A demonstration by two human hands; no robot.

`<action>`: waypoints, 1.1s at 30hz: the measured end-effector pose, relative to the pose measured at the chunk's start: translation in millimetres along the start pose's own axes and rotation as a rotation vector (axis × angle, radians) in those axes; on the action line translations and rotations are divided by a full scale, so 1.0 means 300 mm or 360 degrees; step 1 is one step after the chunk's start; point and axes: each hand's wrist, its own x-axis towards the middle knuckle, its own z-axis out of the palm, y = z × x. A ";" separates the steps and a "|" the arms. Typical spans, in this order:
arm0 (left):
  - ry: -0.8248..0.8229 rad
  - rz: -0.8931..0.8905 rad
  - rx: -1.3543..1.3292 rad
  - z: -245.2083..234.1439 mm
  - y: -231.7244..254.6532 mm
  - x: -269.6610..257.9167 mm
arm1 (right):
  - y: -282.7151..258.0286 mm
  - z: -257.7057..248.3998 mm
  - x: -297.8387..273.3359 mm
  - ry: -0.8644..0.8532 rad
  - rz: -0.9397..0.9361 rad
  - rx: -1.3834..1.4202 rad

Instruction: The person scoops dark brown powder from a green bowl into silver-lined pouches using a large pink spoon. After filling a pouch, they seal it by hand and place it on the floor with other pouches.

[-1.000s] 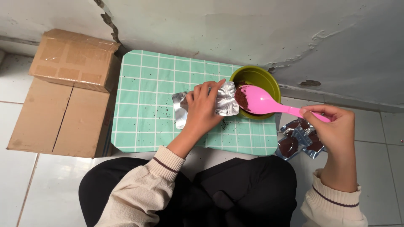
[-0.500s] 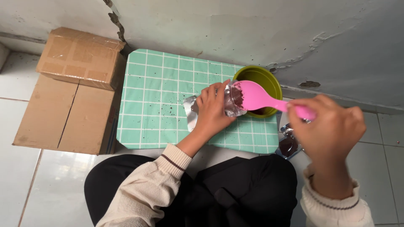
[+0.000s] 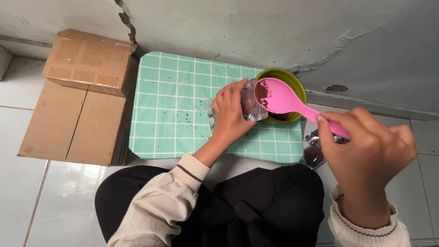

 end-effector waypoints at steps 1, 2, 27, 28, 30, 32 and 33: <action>0.0026 0.0018 0.0004 0.001 -0.003 0.000 | 0.005 0.002 -0.004 -0.0016 0.0033 0.0067; 0.0049 0.0040 0.0009 0.000 -0.006 0.004 | 0.010 0.004 -0.007 -0.0030 0.0072 0.0132; -0.0124 -0.0090 -0.1228 -0.096 -0.005 0.047 | 0.052 0.563 -0.236 -0.0706 0.0968 0.0412; -0.0145 -0.0090 -0.1185 -0.100 0.000 0.047 | 0.046 0.571 -0.240 -0.0702 0.0968 0.0436; -0.0180 -0.0087 -0.1142 -0.100 0.006 0.050 | 0.033 0.575 -0.243 -0.0700 0.0981 0.0457; -0.0151 -0.0067 -0.1039 -0.097 0.008 0.052 | 0.015 0.567 -0.239 -0.0730 0.0975 0.0480; -0.0163 -0.0063 -0.1035 -0.090 0.011 0.051 | 0.016 0.571 -0.242 -0.0730 0.0988 0.0479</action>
